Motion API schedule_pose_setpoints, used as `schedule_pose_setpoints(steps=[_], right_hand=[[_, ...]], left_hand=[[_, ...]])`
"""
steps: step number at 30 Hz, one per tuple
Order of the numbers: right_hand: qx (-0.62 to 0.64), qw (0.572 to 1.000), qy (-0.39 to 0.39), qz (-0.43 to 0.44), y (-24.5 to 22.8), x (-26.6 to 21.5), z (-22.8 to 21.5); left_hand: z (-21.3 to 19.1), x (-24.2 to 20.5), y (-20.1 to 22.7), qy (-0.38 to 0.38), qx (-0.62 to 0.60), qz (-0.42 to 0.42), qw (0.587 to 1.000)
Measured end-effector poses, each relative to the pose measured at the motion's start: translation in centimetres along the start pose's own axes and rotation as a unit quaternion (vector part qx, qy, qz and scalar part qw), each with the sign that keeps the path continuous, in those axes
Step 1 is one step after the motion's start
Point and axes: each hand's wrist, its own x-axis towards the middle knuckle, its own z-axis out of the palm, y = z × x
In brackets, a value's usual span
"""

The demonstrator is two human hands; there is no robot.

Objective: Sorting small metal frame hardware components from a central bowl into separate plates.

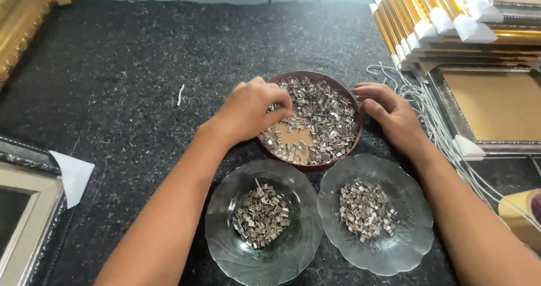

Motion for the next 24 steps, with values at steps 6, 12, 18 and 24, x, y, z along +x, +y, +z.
schedule_pose_setpoints(steps=[6, 12, 18, 24], right_hand=[[0.001, 1.000, -0.001, 0.008, 0.0, 0.1, 0.2], [-0.011, 1.000, -0.001, 0.007, 0.3, 0.1, 0.1], [-0.004, 1.000, 0.007, 0.000, -0.2, -0.1, 0.3], [-0.011, 1.000, -0.001, -0.010, 1.0, 0.1, -0.3]], left_hand=[[-0.7, -0.2, 1.9, -0.003, 0.013, 0.037, 0.999], [1.5, 0.0, 0.6, -0.004, 0.140, 0.094, 0.986], [3.2, 0.4, -0.4, 0.026, 0.207, 0.124, 0.970], [-0.2, 0.1, 3.5, 0.092, 0.059, 0.175, 0.979]])
